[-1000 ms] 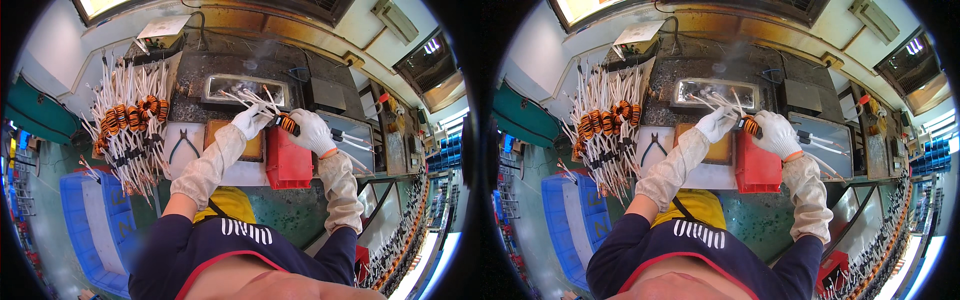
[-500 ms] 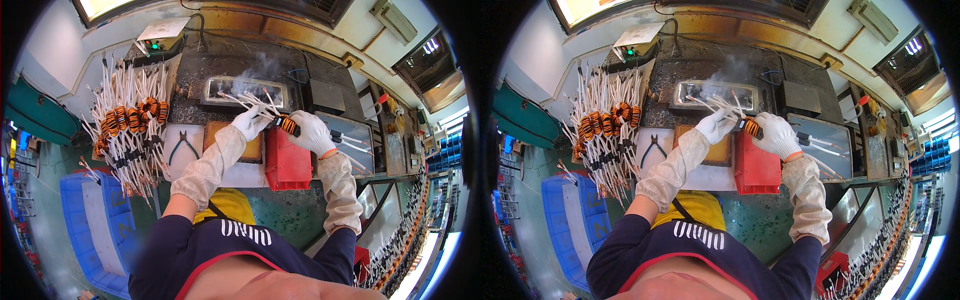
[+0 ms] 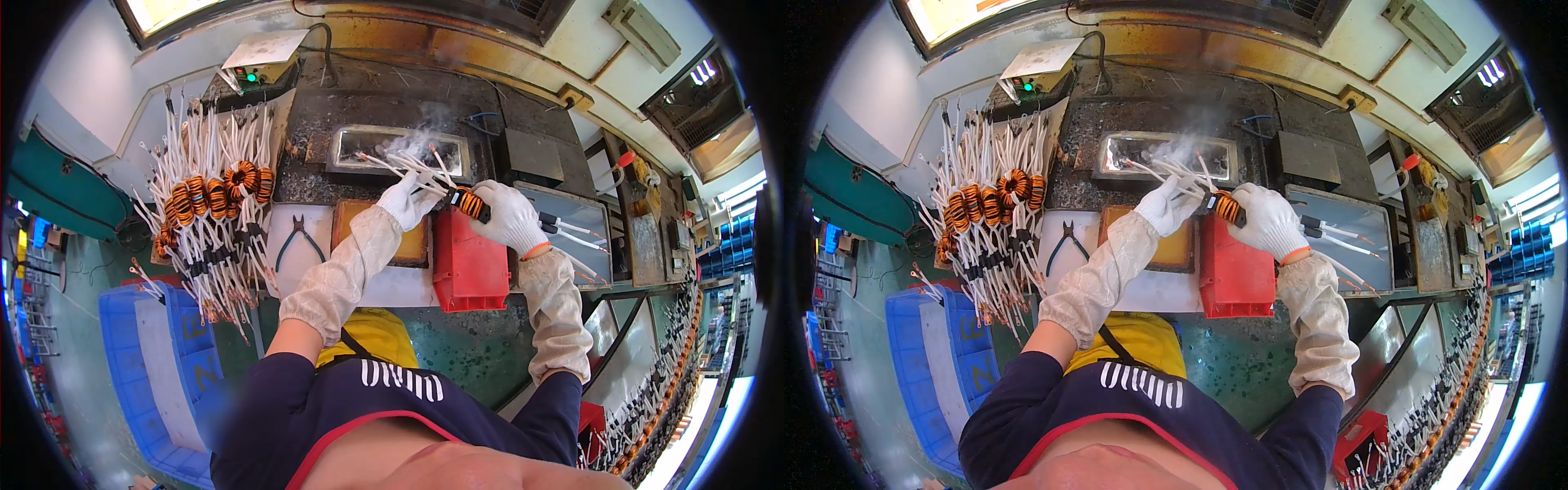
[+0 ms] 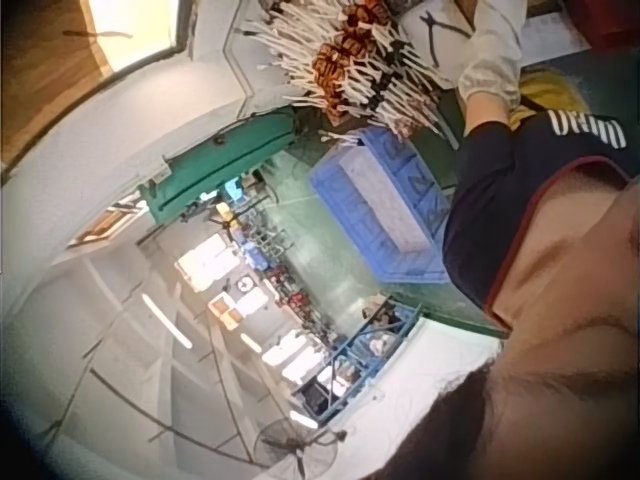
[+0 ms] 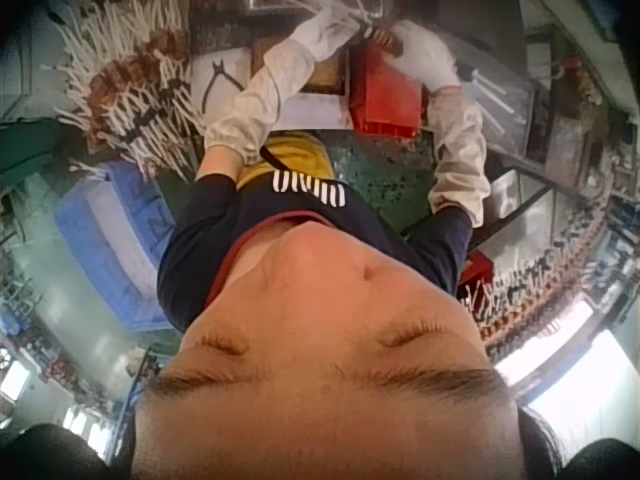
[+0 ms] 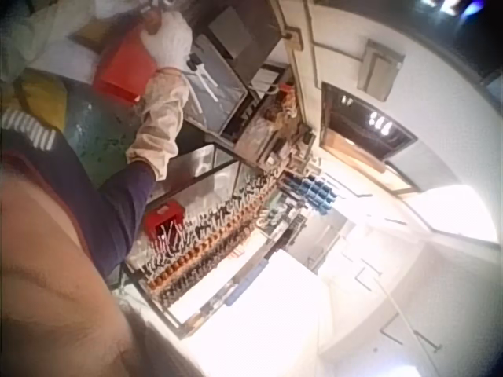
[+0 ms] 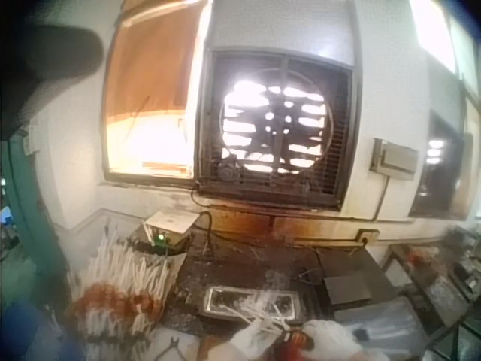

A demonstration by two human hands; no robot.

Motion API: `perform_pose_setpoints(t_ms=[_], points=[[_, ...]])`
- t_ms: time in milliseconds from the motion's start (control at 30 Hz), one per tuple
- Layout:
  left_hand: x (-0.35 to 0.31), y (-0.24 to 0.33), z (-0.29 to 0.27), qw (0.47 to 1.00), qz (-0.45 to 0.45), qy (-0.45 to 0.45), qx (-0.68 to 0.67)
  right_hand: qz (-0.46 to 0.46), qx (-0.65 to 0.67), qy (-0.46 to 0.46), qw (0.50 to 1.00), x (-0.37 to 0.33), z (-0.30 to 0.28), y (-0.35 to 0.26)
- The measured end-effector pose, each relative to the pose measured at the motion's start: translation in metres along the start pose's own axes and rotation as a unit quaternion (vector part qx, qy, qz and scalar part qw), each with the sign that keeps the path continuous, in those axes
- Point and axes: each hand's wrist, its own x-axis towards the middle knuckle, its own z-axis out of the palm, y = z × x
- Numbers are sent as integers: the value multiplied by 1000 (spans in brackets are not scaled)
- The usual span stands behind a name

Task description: The person repeatedly picks up bundles of white wires with orange coils, dips the coil ends into a rectangular container of yellow liquid, and places them into a red plastic bin. The process is repeated for multiple bundles throughout the clip.

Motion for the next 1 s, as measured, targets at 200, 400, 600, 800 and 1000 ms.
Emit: perform_pose_setpoints(t_ms=[200, 400, 600, 800, 1000], points=[[3, -1, -2, 1000, 3, 18, -22, 6, 6, -1, 1000, 2, -2, 0], [13, -2, -13, 999, -3, -4, -37, 5, 17, 2, 1000, 2, -3, 0], [5, -3, -6, 1000, 13, -5, -25, -3, 15, 3, 1000, 2, -2, 2], [9, -2, -13, 999, 3, -21, -32, -12, 10, 3, 1000, 3, 0, 3], [3, -2, -6, 1000, 2, 7, -30, -17, 7, 8, 1000, 2, 3, 5]])
